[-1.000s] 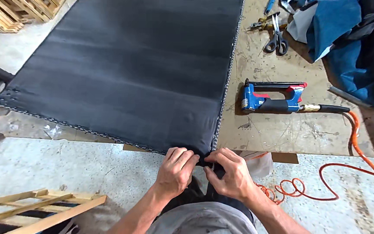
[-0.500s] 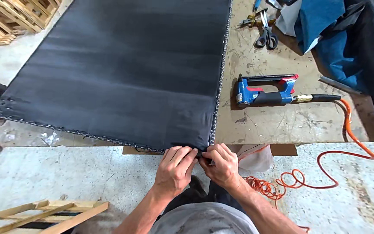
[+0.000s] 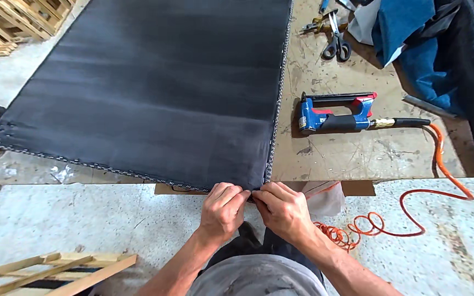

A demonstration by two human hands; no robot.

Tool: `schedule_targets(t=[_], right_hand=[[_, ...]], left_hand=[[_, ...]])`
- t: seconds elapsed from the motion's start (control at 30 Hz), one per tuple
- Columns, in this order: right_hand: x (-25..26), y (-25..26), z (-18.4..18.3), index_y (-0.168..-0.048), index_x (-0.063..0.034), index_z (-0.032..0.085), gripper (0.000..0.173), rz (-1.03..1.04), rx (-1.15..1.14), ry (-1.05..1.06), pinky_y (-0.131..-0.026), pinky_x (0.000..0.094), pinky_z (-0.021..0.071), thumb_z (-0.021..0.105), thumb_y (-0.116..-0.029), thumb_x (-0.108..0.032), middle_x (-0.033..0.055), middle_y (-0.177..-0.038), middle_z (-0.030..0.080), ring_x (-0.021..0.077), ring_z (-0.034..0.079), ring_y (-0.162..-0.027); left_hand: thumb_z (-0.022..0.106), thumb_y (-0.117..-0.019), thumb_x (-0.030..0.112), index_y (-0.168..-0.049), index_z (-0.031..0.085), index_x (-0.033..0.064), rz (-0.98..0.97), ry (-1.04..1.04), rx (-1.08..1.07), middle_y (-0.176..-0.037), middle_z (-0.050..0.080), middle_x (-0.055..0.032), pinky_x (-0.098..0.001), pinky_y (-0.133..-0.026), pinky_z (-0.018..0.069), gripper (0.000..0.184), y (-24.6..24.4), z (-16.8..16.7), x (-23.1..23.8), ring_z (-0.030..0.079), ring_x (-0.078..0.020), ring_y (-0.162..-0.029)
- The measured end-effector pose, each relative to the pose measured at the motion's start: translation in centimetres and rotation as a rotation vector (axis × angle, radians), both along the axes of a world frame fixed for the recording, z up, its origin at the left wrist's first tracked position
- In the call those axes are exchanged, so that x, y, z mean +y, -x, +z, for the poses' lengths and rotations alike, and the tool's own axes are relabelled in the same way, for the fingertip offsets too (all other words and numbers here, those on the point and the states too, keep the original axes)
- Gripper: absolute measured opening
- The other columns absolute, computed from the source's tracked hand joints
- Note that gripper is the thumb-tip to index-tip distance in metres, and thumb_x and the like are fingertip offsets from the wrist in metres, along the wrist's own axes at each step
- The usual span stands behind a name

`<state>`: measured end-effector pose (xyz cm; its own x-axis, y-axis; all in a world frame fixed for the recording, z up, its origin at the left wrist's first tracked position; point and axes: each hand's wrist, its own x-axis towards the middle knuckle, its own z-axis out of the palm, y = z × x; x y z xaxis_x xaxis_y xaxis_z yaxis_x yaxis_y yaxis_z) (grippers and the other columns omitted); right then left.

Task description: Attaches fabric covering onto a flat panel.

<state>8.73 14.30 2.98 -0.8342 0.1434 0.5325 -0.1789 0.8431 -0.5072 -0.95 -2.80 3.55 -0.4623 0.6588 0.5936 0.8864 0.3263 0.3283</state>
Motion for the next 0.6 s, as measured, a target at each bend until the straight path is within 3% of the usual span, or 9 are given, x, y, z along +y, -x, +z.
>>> schedule_targets(t=[0.13,0.23,0.3,0.47,0.6], right_hand=[[0.8,0.2,-0.8,-0.093,-0.0083,0.077,0.013,0.11,0.111,-0.133,-0.063,0.0302,0.0574,0.065,-0.0937,-0.014,0.0054,-0.089,0.072,0.0173,0.069,-0.079],[1.3,0.5,-0.8,-0.091,-0.008,0.076,0.013,0.154,0.115,-0.136,-0.063,0.0295,0.058,0.065,-0.0933,-0.015,0.0061,-0.089,0.071,0.0173,0.07,-0.08],[1.4,0.5,-0.9,-0.091,-0.0085,0.076,0.012,0.152,0.109,-0.117,-0.064,0.028,0.0584,0.066,-0.0936,-0.015,0.0057,-0.089,0.072,0.0164,0.071,-0.081],[1.4,0.3,-0.8,-0.094,-0.0091,0.077,0.012,0.14,0.082,-0.078,-0.069,0.0271,0.0595,0.067,-0.0935,-0.015,0.0051,-0.092,0.073,0.0152,0.071,-0.085],[1.4,0.1,-0.5,-0.094,-0.0096,0.078,0.013,0.14,0.053,-0.061,-0.07,0.0276,0.0597,0.066,-0.0932,-0.014,0.0048,-0.093,0.073,0.0147,0.071,-0.086]], left_hand=[[0.067,-0.0934,0.016,-0.094,0.08,0.0114,0.032,0.096,-0.082,-0.095,0.073,-0.0017,-0.0308,-0.088,0.0579,0.013,-0.2,1.2,-0.2,0.069,-0.0158,-0.098],[0.069,-0.0929,0.021,-0.105,0.079,0.0116,0.128,0.083,-0.085,-0.105,0.072,-0.0042,-0.0333,-0.09,0.0581,0.018,-1.2,2.2,-1.6,0.068,-0.0178,-0.103],[0.068,-0.0927,0.019,-0.1,0.078,0.0109,0.179,0.056,-0.044,-0.101,0.073,-0.007,-0.0364,-0.086,0.0592,0.015,-3.2,1.3,-2.3,0.069,-0.0212,-0.099],[0.056,-0.0967,0.021,-0.123,0.074,0.016,0.22,0.163,-0.052,-0.125,0.07,-0.0082,-0.0409,-0.096,0.0546,0.033,-6.4,-2.2,-1.4,0.064,-0.025,-0.118],[0.051,-0.0927,0.023,-0.128,0.072,0.0196,0.332,0.263,-0.021,-0.124,0.067,-0.0107,-0.0434,-0.091,0.0523,0.041,-7.2,-2.0,-0.7,0.062,-0.0281,-0.116]])
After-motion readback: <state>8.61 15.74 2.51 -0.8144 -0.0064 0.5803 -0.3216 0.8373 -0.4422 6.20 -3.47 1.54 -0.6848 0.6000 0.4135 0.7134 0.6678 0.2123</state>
